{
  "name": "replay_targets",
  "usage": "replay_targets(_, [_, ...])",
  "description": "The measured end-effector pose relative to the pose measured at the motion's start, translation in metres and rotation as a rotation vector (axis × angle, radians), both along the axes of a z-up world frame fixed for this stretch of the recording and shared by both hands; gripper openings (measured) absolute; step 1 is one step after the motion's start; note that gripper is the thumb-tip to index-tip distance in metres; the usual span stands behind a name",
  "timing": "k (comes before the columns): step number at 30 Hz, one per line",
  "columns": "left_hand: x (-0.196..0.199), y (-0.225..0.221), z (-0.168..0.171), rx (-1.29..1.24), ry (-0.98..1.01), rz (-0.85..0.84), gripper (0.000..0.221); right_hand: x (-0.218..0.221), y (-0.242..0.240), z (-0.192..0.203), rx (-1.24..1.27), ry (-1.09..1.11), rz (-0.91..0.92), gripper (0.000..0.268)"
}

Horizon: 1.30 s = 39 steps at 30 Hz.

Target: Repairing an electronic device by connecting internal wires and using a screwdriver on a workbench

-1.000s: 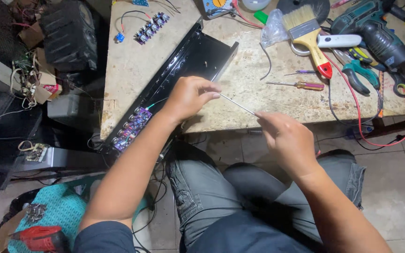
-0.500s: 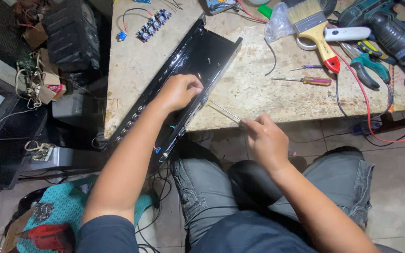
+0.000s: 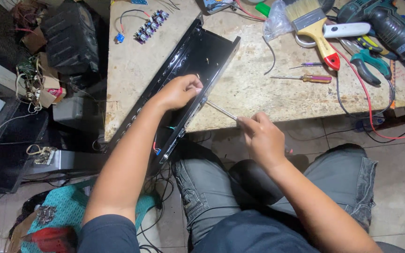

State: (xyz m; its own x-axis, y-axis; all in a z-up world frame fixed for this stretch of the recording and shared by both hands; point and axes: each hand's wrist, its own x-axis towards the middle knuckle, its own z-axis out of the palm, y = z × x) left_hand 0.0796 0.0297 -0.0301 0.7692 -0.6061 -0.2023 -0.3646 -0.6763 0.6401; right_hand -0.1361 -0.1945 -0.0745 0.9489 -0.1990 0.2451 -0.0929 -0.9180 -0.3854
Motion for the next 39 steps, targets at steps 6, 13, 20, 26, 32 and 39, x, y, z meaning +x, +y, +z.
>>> replay_targets(6, [0.004,0.000,-0.002,0.038,0.076,-0.058,0.019,-0.007,-0.004,-0.020,0.176,0.059,0.055,0.027])
replay_targets(13, [0.010,-0.009,0.020,0.153,0.294,-0.046,0.020,-0.022,-0.012,0.000,0.424,0.299,0.136,0.040])
replay_targets(20, [0.024,-0.025,0.021,0.175,0.567,0.118,0.025,-0.025,-0.011,-0.005,0.358,0.297,0.216,0.050])
replay_targets(26, [0.029,-0.039,0.030,0.316,0.635,0.147,0.023,-0.020,-0.011,0.010,0.436,0.266,0.201,0.044])
replay_targets(32, [0.036,-0.049,0.015,0.404,0.680,0.220,0.018,-0.016,-0.023,0.001,0.492,0.252,0.226,0.041])
replay_targets(39, [0.035,-0.059,0.020,0.478,0.701,0.305,0.021,-0.023,-0.029,-0.005,0.438,0.296,0.412,0.046])
